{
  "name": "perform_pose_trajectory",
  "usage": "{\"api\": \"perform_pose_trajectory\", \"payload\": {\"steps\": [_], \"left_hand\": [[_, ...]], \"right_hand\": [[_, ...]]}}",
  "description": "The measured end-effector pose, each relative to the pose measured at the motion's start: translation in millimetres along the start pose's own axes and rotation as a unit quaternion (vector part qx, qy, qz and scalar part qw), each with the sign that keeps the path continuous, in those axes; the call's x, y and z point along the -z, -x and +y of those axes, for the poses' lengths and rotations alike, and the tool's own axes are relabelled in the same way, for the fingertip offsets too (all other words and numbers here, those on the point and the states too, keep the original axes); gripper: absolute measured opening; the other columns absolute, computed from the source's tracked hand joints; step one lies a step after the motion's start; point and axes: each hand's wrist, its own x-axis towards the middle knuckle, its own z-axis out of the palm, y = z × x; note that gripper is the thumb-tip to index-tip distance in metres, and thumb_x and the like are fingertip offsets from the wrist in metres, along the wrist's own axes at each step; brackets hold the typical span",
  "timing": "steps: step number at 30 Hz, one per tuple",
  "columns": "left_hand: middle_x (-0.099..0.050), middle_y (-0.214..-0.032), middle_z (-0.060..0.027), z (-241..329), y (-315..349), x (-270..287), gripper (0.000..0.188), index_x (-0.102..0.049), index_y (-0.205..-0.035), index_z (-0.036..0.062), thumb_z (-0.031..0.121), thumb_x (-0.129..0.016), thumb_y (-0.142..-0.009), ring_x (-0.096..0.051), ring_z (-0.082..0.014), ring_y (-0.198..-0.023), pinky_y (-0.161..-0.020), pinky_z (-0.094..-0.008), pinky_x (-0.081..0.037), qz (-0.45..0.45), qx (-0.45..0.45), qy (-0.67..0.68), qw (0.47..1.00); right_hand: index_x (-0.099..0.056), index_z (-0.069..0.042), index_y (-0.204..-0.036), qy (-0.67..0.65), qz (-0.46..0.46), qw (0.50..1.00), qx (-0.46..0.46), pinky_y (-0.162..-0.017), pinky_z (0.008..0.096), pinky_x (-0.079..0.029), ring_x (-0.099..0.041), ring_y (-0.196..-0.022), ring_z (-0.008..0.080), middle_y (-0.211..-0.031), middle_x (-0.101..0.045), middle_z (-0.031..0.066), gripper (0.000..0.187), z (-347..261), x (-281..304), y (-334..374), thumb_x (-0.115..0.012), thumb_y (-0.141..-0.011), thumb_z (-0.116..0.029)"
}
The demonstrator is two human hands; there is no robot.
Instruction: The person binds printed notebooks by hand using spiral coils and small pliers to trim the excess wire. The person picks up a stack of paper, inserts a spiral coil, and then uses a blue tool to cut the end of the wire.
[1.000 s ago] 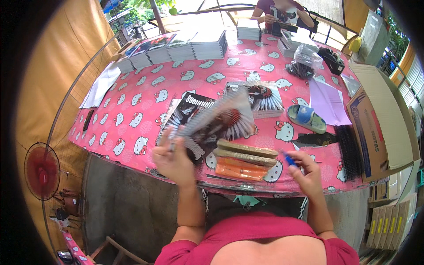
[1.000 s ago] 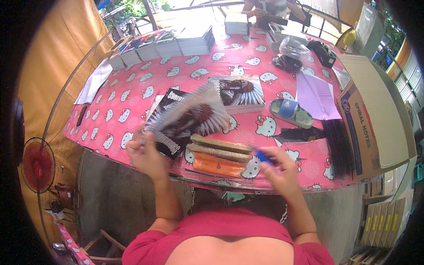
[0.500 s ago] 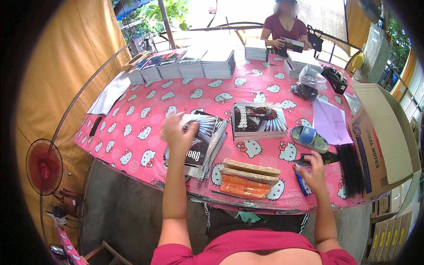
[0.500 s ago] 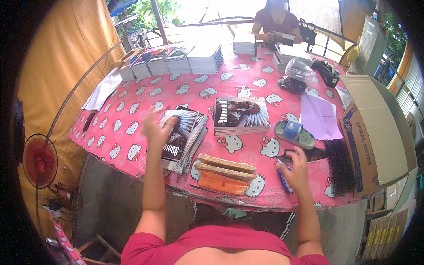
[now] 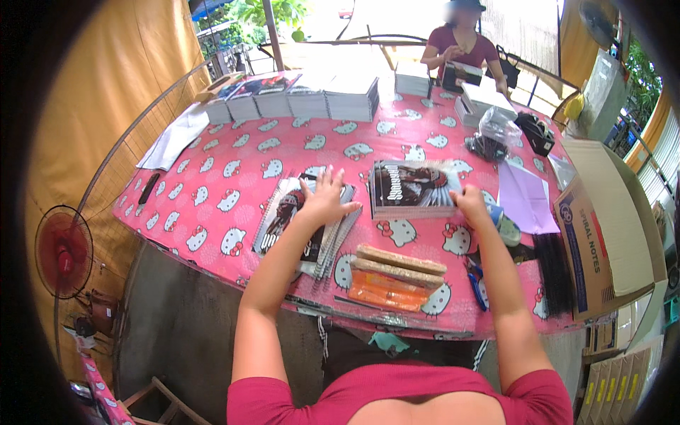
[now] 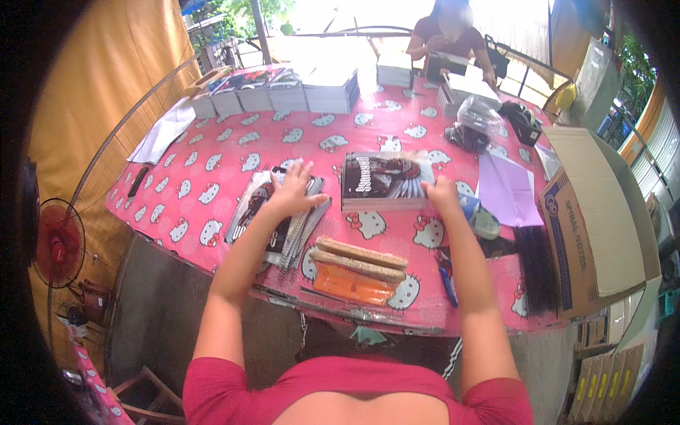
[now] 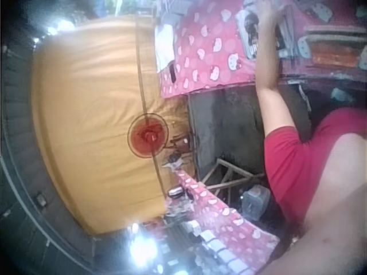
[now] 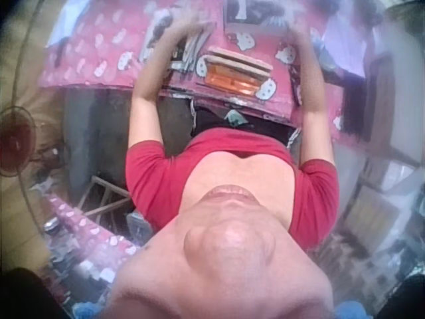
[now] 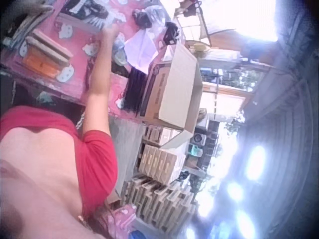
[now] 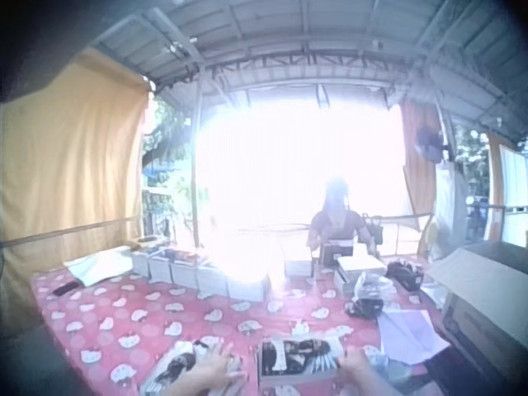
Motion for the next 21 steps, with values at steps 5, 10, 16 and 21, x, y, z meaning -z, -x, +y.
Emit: {"api": "perform_pose_trajectory", "payload": {"steps": [5, 10, 16, 21], "left_hand": [[-0.019, -0.15, -0.0267, 31.1, 54.6, 42.0, 0.092, -0.02, -0.147, 0.0039, 0.04, -0.072, -0.08, -0.031, -0.0387, -0.136, -0.108, -0.0517, -0.029, 0.121, -0.023, 0.524, 0.843], [-0.054, -0.126, -0.0149, 68.8, 94.0, 51.7, 0.052, -0.041, -0.131, -0.004, 0.009, -0.065, -0.087, -0.057, -0.0204, -0.109, -0.089, -0.0272, -0.045, 0.138, -0.074, 0.702, 0.695], [-0.065, -0.089, -0.0021, 86.4, 144.4, 69.0, 0.017, -0.06, -0.104, -0.0027, 0.003, -0.062, -0.089, -0.055, -0.0054, -0.078, -0.069, -0.0209, -0.045, 0.154, -0.121, 0.603, 0.773], [-0.065, -0.101, -0.0058, 75.9, 154.4, 35.5, 0.025, -0.059, -0.111, -0.0029, 0.004, -0.066, -0.087, -0.058, -0.0101, -0.092, -0.081, -0.0241, -0.046, 0.159, -0.069, 0.683, 0.71]], "right_hand": [[-0.05, 0.003, -0.101, -0.113, 0.157, 0.971, 0.141, -0.074, 0.0443, -0.048, -0.062, -0.082, 0.0405, -0.091, -0.062, 0.0225, 0.022, -51.2, 49.4, 51.7, -0.061, -0.088, -0.011], [-0.052, 0.002, -0.11, -0.443, 0.012, 0.888, 0.123, -0.075, 0.0399, -0.049, -0.062, -0.085, 0.0294, -0.09, -0.064, 0.0153, 0.026, -84.3, 79.0, 161.4, -0.062, -0.087, -0.006], [-0.061, 0.0, -0.107, -0.277, -0.026, 0.939, 0.202, -0.082, 0.0381, -0.047, -0.062, -0.095, 0.0315, -0.102, -0.064, 0.0162, 0.028, -53.9, 87.0, 215.6, -0.069, -0.08, -0.003], [-0.06, 0.001, -0.101, -0.316, -0.001, 0.921, 0.229, -0.071, 0.0333, -0.048, -0.061, -0.078, 0.0258, -0.088, -0.06, 0.0127, 0.022, -67.0, 87.9, 221.7, -0.064, -0.079, 0.002]]}}
